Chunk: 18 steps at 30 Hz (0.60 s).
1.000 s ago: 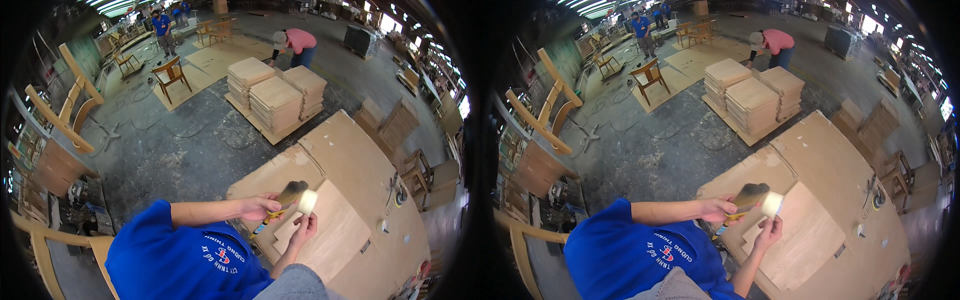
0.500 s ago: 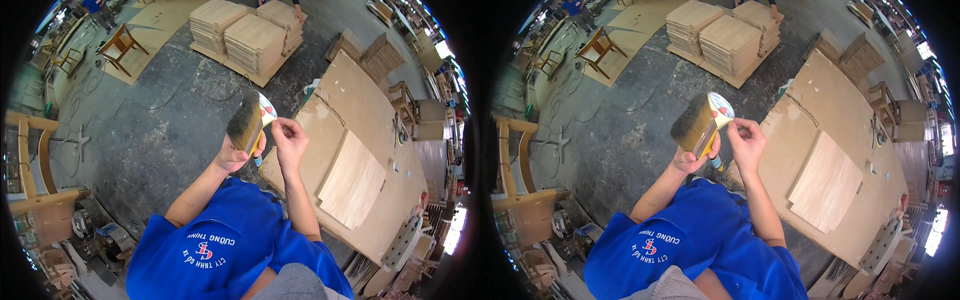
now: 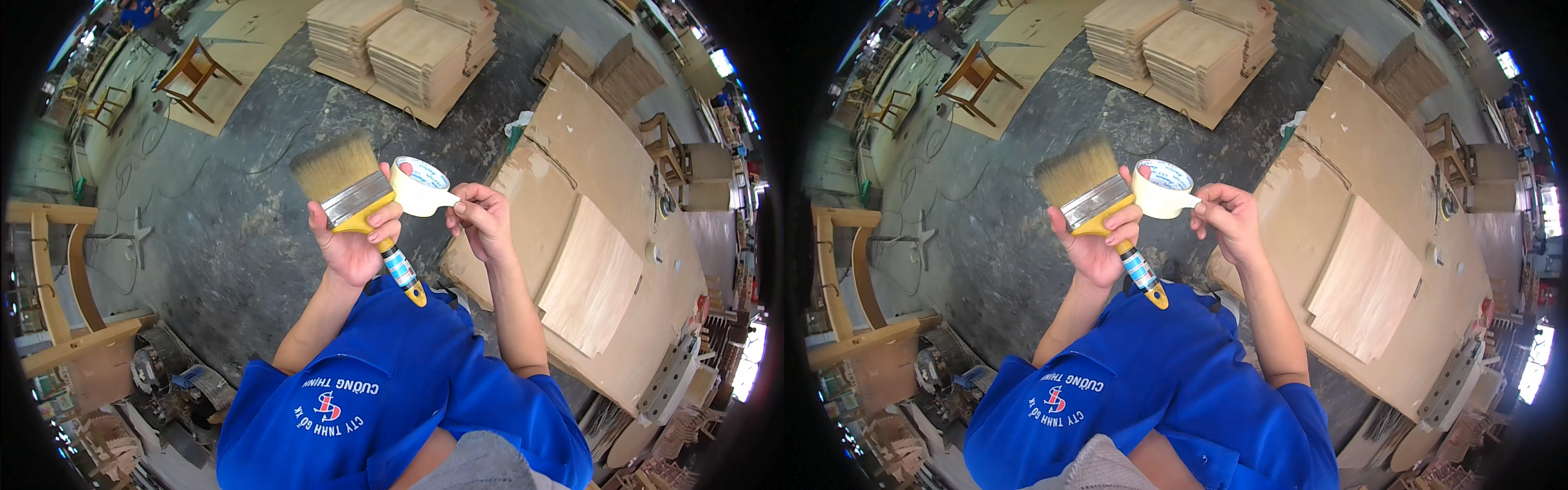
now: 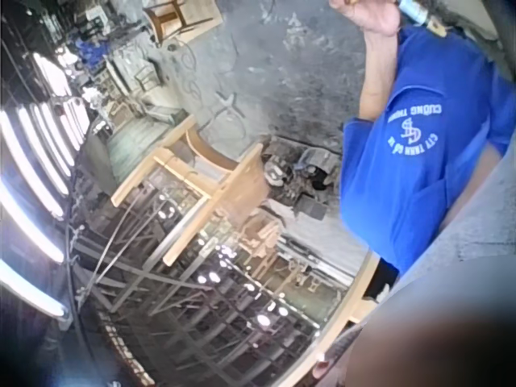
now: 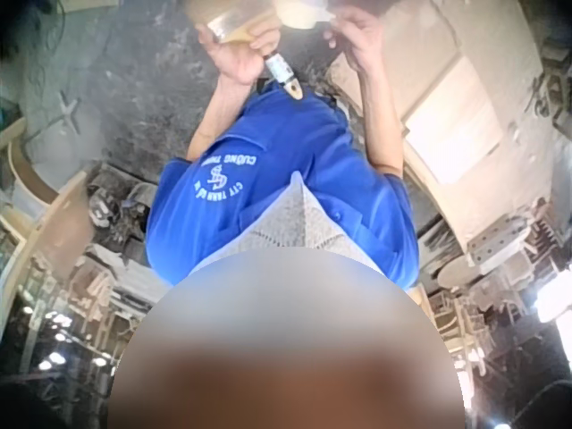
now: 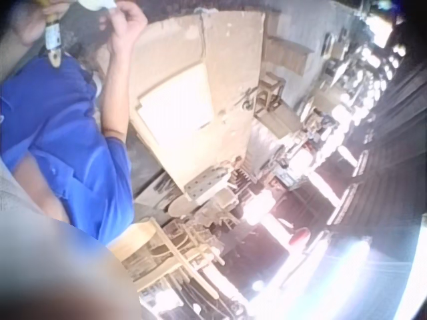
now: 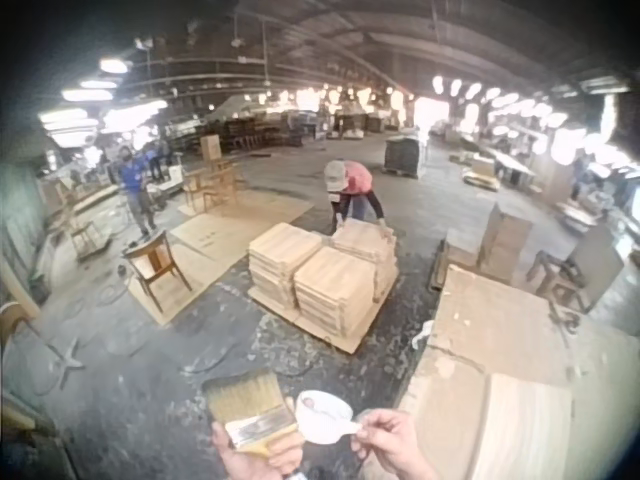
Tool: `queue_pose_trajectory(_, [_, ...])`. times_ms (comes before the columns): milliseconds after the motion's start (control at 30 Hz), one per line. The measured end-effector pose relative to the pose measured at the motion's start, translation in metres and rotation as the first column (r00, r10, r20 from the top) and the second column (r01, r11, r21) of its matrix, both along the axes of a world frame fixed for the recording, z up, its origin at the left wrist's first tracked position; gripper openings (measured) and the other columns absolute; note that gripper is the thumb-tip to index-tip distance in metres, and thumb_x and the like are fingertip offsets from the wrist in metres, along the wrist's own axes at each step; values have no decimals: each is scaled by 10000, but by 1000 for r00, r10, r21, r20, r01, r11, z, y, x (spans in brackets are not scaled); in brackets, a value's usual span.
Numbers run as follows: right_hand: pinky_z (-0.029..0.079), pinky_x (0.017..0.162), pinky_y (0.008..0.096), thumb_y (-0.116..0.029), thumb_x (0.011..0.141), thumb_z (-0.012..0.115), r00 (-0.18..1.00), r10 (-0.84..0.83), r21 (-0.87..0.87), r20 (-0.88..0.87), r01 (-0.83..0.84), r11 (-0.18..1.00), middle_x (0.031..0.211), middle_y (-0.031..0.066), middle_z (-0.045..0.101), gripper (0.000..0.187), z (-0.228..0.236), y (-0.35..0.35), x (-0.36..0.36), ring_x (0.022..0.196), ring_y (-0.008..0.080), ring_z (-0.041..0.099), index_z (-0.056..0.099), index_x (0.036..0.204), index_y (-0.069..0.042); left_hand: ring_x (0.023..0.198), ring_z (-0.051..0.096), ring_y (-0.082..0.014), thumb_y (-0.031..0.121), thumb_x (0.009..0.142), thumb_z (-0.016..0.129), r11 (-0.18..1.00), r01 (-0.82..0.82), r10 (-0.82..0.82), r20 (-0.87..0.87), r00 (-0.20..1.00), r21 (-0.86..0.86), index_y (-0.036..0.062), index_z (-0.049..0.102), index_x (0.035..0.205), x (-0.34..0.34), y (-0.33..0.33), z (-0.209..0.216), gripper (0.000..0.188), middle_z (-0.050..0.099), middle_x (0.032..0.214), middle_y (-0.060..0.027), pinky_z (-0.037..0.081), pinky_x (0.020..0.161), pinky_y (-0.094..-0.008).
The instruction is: The person walks through a workshop, retrieves a paintbrush from a locker, and then wraps the bristles with masking tape. The person handles a white cloth and a roll of masking tape while preparing the brush.
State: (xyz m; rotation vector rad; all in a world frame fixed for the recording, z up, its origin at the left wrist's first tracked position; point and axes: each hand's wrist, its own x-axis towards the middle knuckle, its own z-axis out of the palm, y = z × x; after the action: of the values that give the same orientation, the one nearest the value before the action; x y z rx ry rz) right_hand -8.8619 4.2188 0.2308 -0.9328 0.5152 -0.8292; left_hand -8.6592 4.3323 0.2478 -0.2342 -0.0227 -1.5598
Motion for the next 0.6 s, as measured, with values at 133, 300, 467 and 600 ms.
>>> queue_pose_trajectory(133, [567,562,289,-70,930,662,989,30,110,142,-46,993,887,150,721,141,-5,11,-11,730,190,705,673,1020,38,885,457,-154,531,805,858,1000,10,-13,-99,995,-27,12,291,1573,-9,7,-6,1087,417,1533,-112,440,689,-275])
queue_pose_trajectory(300, [580,585,300,-46,918,631,988,-81,155,133,61,986,921,170,731,106,-5,11,-38,790,218,734,665,983,30,983,467,-184,544,808,847,986,162,-159,-82,984,35,37,275,1594,-11,22,-19,1097,349,1575,-187,480,752,-284])
queue_pose_trajectory(467, [583,624,298,6,890,632,948,-166,-70,-270,152,986,854,139,724,50,14,19,-58,731,179,708,659,920,34,1086,450,-213,703,819,750,927,226,-253,52,966,298,8,283,1591,-10,40,-33,1139,313,1543,-243,496,801,-281])
queue_pose_trajectory(600, [555,626,263,36,848,633,901,-235,-104,-365,211,972,795,86,708,48,24,26,-56,695,120,670,665,882,28,1002,477,-210,830,845,604,935,183,-266,261,928,302,-16,287,1579,-6,44,-38,1164,437,1455,-187,511,766,-300])
